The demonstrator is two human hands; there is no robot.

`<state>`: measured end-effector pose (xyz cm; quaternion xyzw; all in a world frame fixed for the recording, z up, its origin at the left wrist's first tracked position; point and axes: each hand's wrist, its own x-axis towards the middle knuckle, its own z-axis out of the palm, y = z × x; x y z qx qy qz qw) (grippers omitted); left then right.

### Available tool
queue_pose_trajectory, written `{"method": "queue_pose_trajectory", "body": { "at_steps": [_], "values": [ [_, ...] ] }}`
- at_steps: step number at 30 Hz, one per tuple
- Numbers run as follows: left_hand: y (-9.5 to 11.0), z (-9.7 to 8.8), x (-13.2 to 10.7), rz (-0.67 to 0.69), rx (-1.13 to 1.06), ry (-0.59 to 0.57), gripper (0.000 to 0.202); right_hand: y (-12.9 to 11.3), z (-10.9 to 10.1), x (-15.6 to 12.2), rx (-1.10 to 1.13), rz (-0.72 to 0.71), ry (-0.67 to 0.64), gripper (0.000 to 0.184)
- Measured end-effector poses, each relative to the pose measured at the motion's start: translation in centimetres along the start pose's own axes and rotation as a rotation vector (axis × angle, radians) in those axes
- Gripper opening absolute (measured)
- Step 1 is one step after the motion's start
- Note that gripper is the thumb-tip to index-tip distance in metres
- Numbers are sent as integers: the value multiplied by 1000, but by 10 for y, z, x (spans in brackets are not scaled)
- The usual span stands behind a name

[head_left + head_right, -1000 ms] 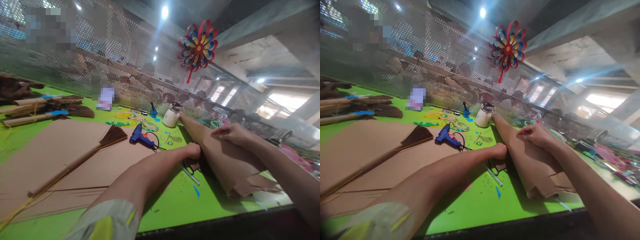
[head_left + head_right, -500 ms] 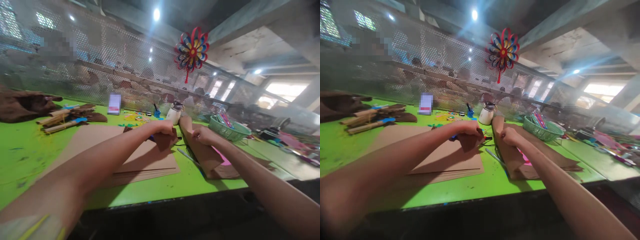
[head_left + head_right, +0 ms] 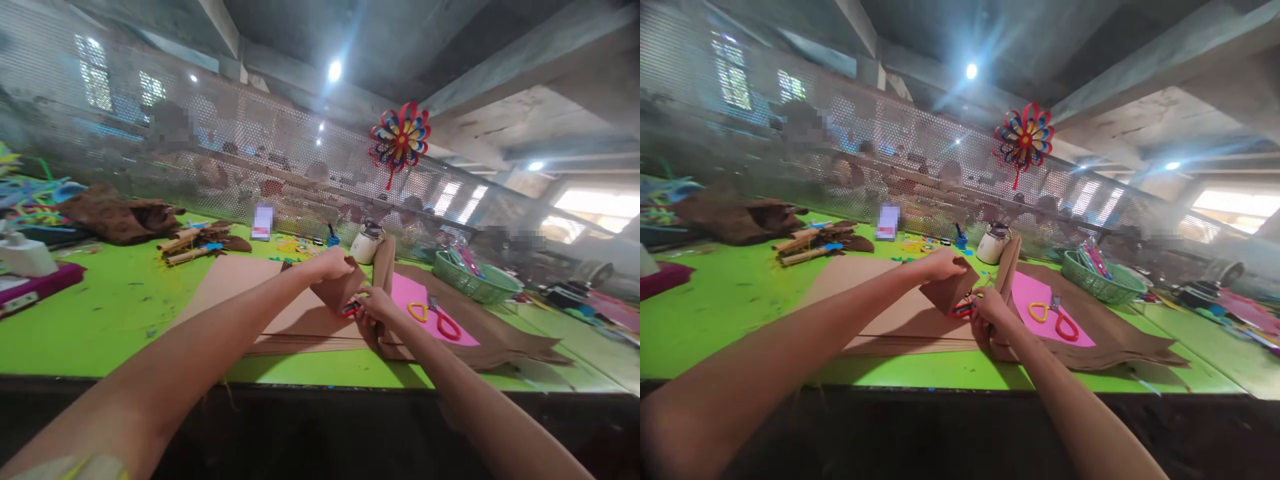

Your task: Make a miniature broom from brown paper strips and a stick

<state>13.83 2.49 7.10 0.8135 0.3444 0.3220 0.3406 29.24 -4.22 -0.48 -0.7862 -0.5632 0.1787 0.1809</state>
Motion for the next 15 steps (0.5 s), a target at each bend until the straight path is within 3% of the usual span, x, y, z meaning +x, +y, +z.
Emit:
{"method": "queue_pose_trajectory", "body": {
  "at_steps": [3, 6, 7, 11, 15],
  "values": [
    [-13, -28, -15, -81, -152, 91, 17, -1, 5, 3, -80, -20, -1, 24],
    [-31, -49, -33, -200, -724, 155, 15, -6, 11, 5, -159, -28, 31, 27],
    [-37, -53, -40, -217, -826, 181, 15, -7, 13, 6, -175, -26, 36, 28],
    [-60, -57, -61, -258, -983, 310, 10, -11, 20, 6, -189, -5, 37, 33],
    [-73, -57, -71, -245, -1082, 304, 6, -11, 23, -1, -146, 8, 136, 27]
  ]
}}
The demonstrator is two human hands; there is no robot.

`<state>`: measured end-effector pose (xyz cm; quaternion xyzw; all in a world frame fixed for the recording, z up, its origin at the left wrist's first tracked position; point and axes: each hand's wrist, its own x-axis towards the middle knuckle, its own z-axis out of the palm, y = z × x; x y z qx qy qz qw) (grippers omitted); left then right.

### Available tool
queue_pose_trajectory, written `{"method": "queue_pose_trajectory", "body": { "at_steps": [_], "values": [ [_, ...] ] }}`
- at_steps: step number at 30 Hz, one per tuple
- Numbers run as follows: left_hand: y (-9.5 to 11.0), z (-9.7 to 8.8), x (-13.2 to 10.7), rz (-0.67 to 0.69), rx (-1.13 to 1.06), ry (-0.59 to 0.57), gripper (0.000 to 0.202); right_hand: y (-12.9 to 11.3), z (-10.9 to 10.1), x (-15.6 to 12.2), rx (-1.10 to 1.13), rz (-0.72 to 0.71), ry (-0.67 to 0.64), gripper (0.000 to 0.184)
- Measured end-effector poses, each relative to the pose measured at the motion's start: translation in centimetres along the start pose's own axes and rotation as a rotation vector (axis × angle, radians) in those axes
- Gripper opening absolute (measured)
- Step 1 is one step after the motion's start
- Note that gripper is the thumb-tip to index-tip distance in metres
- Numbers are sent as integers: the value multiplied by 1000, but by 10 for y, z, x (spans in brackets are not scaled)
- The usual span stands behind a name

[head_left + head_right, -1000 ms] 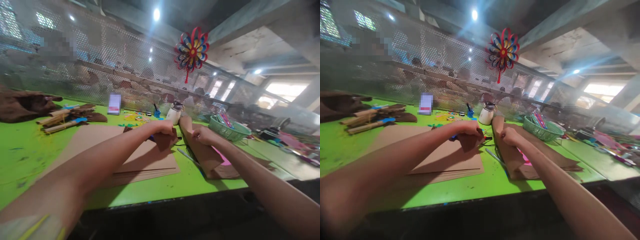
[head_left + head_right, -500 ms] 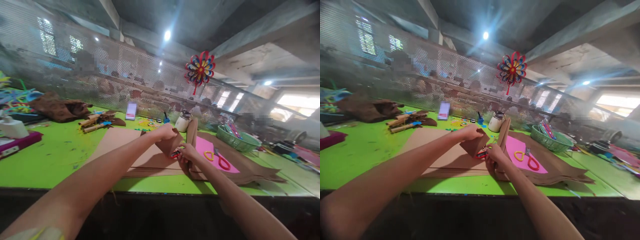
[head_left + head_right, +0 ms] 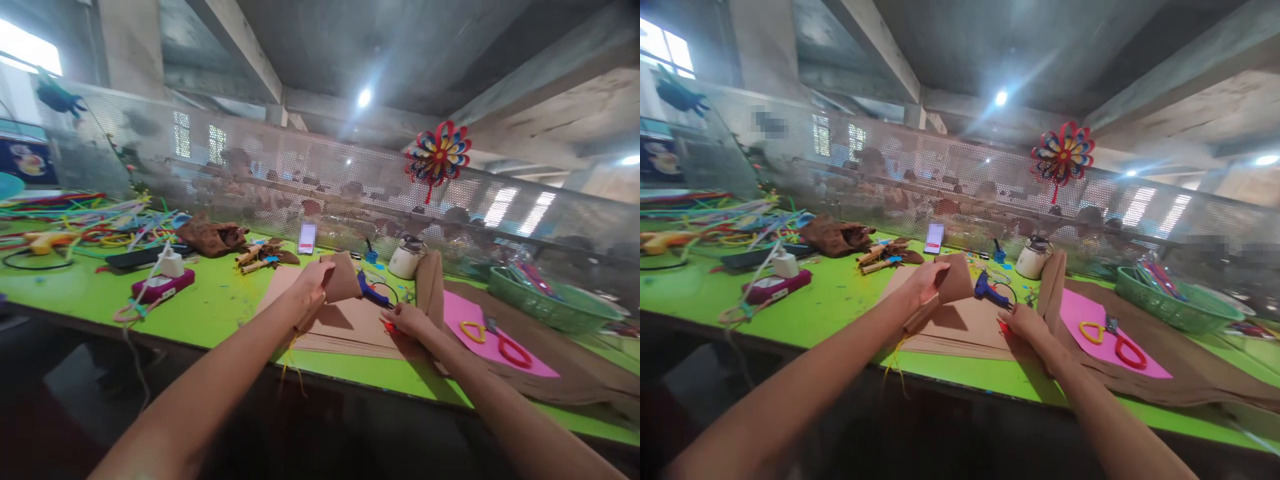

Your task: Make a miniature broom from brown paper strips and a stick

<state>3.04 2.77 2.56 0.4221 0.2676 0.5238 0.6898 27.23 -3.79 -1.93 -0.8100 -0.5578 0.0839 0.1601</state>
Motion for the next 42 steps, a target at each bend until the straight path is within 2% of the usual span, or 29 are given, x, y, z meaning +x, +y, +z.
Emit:
{"method": "queue_pose_trajectory", "body": {
  "at_steps": [3, 6, 7, 9, 11, 14, 16, 20, 25, 31, 37, 42],
  "values": [
    [-1, -5, -4, 10, -59, -32, 11, -2, -2, -17, 82, 22, 101, 21],
    [-2, -9, -10, 32, -95, -70, 21, -5, -4, -40, 204, -11, 205, 47],
    [-2, -11, -12, 48, -92, -96, 23, -5, -6, -48, 285, -54, 247, 57],
    [-2, -13, -16, 91, -26, -184, 28, -3, -10, -60, 577, -227, 332, 72],
    [-3, -14, -18, 135, 109, -299, 32, 0, -19, -68, 677, -401, 344, 68],
    [-5, -12, -22, 165, 287, -419, 35, 6, -38, -73, 518, -567, 367, 41],
    [-6, -8, -25, 194, 358, -462, 32, 10, -51, -76, 390, -625, 413, 32],
    [-5, 1, -32, 331, 546, -515, 24, 21, -64, -82, 263, -682, 501, 27],
    [-3, 4, -37, 427, 664, -519, 22, 41, -57, -82, 182, -693, 536, 29],
    [-7, 1, -37, 337, 618, -491, 26, 61, -46, -83, 133, -703, 580, 29],
    [-3, -2, -41, 339, 599, -479, 27, 69, -47, -90, 108, -672, 666, 31],
    [-2, -2, -45, 184, 424, -448, 36, 65, -42, -100, 82, -650, 640, 32]
  ]
}}
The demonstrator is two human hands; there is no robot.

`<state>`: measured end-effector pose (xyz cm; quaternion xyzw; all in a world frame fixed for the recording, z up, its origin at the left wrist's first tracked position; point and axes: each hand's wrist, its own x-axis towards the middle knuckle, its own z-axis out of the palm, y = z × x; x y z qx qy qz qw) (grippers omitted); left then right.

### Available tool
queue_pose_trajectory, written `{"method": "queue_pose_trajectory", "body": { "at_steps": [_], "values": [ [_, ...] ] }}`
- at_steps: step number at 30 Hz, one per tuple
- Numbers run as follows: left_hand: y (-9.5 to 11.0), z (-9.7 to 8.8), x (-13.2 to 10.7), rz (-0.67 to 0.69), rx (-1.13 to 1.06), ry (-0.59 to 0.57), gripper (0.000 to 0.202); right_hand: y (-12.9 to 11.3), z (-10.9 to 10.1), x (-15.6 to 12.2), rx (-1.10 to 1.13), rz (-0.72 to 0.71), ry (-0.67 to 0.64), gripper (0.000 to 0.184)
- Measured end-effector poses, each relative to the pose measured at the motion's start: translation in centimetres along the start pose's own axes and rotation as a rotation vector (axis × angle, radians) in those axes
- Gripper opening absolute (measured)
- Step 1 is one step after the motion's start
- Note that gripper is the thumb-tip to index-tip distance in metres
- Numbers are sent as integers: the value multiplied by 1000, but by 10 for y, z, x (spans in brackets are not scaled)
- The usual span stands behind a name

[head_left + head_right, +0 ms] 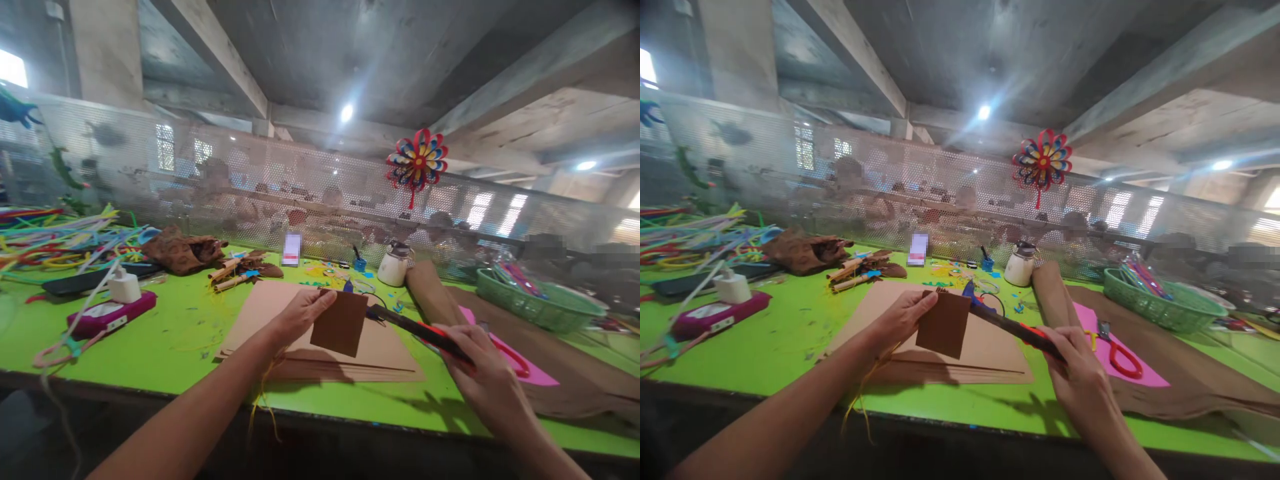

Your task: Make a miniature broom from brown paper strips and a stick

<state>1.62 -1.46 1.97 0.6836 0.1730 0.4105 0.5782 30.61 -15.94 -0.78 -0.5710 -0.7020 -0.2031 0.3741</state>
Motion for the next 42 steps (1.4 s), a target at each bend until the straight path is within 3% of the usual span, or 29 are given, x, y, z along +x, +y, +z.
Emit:
{"method": "queue_pose_trajectory", "body": {
  "at_steps": [7, 11, 21, 34, 42],
  "values": [
    [0, -2, 4, -133, -347, 104, 37, -18, 9, -8, 64, -16, -44, 31],
    [-2, -2, 6, -226, -370, 180, 36, -27, 11, -11, 87, -48, -76, 34],
    [-5, -6, 10, -329, -423, 180, 41, -47, -7, -7, 120, 7, -94, 29],
    [-2, -1, 9, -314, -369, 188, 41, -60, -25, -6, -15, -41, -154, 38],
    [-26, 10, 11, -189, -192, 132, 42, -33, -17, 6, 6, -65, -446, 39]
  ]
}}
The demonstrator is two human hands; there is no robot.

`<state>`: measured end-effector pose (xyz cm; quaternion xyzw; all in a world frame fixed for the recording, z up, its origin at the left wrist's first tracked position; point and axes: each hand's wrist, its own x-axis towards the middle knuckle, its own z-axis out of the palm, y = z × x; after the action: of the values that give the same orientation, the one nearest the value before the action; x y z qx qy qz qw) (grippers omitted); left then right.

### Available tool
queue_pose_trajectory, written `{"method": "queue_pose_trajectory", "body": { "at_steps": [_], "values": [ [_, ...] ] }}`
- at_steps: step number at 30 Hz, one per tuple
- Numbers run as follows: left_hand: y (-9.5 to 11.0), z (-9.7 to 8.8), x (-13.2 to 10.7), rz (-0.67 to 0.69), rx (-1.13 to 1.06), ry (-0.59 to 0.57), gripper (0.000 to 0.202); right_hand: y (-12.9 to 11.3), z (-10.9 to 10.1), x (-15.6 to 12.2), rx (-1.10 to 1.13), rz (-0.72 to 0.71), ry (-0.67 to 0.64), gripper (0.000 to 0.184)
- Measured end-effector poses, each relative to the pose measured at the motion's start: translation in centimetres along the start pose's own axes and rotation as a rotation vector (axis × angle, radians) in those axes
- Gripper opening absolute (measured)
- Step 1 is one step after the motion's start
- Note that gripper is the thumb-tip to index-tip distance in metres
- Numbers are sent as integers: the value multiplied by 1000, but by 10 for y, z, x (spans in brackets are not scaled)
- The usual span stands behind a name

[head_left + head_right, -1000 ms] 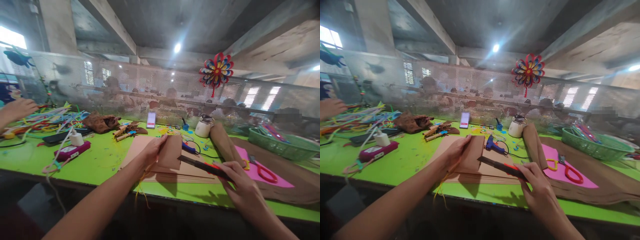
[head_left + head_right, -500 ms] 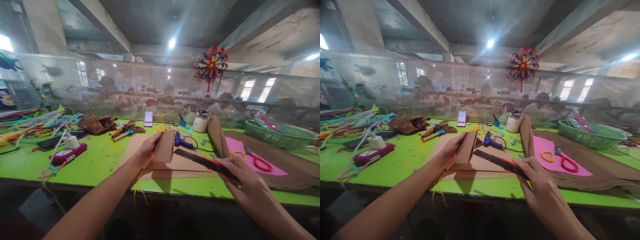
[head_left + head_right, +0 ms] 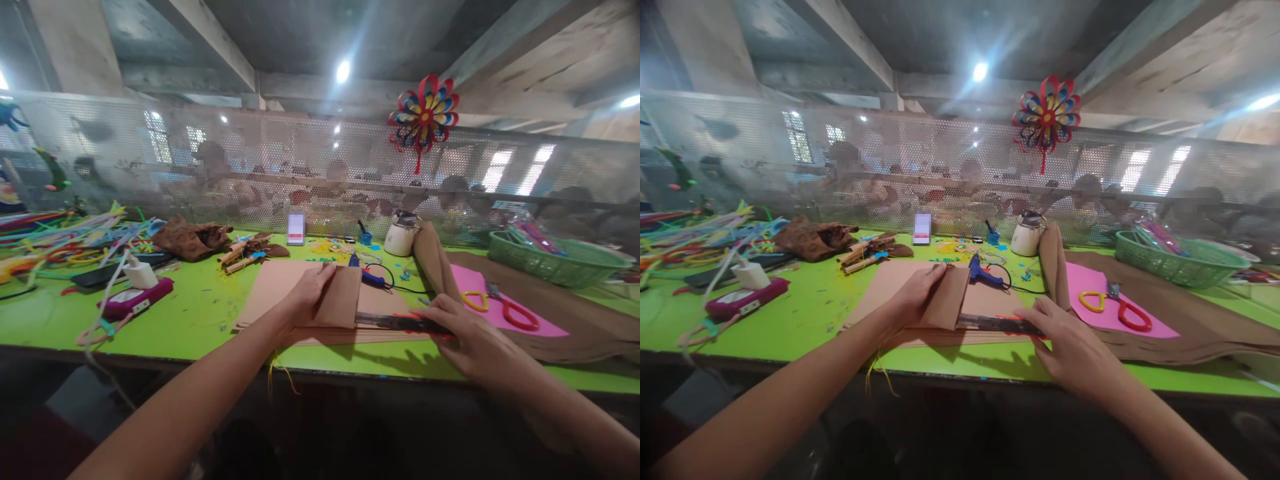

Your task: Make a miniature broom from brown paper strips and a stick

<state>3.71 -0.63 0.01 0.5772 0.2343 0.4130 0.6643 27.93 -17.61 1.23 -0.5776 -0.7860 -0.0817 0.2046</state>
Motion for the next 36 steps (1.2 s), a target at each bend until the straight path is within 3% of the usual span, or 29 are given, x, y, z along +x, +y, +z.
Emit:
{"method": "queue_pose_trajectory", "body": {
  "at_steps": [2, 7, 11, 14, 23, 30, 36],
  "values": [
    [-7, 2, 3, 30, 115, 38, 39, 7, 2, 6, 5, -5, -47, 39],
    [-20, -2, 13, 129, 704, 298, 27, 10, 16, 20, 105, -24, -161, 31],
    [-28, -5, 16, 127, 791, 377, 16, 11, 33, 27, 114, -9, -179, 28],
    [-34, -5, 16, 130, 864, 400, 20, 13, 42, 26, 105, -13, -196, 30],
    [-38, 0, 3, 226, 1282, 120, 17, 17, 46, 17, -7, -32, -262, 34],
    [-28, 5, -4, 475, 1777, -43, 22, -13, 22, 34, -285, -12, -445, 17],
    [-26, 3, -4, 541, 1868, -171, 23, -24, 24, 31, -187, -83, -482, 23]
  ]
}}
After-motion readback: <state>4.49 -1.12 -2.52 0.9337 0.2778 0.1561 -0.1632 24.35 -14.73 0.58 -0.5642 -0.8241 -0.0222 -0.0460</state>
